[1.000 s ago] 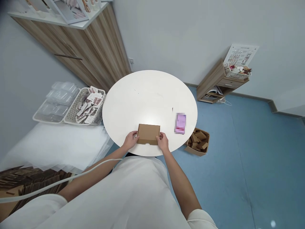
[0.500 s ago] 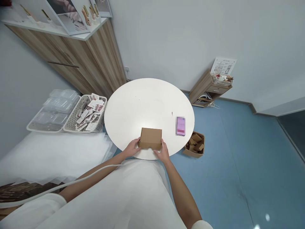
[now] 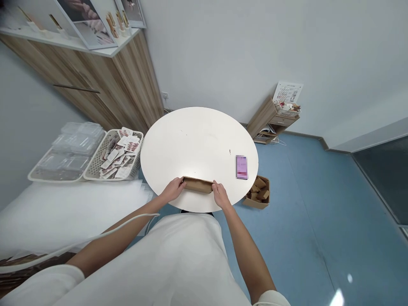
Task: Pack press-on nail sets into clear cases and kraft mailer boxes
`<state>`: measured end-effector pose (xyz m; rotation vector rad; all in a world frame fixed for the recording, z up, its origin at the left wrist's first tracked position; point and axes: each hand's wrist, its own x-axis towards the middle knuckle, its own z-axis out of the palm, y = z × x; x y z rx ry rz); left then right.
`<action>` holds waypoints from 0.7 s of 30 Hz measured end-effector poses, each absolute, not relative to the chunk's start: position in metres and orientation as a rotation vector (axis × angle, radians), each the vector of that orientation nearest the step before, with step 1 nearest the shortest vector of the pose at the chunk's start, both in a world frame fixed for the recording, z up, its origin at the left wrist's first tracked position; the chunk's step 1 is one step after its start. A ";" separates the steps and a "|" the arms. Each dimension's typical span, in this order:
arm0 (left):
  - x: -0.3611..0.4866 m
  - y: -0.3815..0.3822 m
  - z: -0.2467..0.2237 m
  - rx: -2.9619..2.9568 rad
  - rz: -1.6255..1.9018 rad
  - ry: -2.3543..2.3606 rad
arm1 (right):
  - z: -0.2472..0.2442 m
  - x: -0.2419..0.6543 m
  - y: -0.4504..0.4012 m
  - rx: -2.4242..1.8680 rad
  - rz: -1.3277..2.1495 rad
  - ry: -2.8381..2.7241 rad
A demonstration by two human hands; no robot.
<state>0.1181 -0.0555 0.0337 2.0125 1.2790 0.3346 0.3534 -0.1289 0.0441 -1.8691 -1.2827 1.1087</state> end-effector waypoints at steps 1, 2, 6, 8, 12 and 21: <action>0.120 -0.054 0.033 2.028 0.329 1.298 | 0.046 0.354 -0.126 -1.901 1.071 -1.319; 0.121 -0.053 0.033 2.040 0.329 1.323 | 0.048 0.354 -0.123 -1.936 1.032 -1.355; 0.126 -0.052 0.034 2.086 0.383 1.400 | 0.056 0.356 -0.118 -1.974 1.026 -1.290; 0.126 -0.052 0.035 2.108 0.435 1.390 | 0.058 0.356 -0.118 -1.916 1.101 -1.224; 0.125 -0.052 0.036 2.093 0.519 1.344 | 0.058 0.355 -0.119 -1.839 1.161 -1.150; 0.122 -0.049 0.039 2.007 0.586 1.257 | 0.061 0.350 -0.118 -1.796 1.193 -1.036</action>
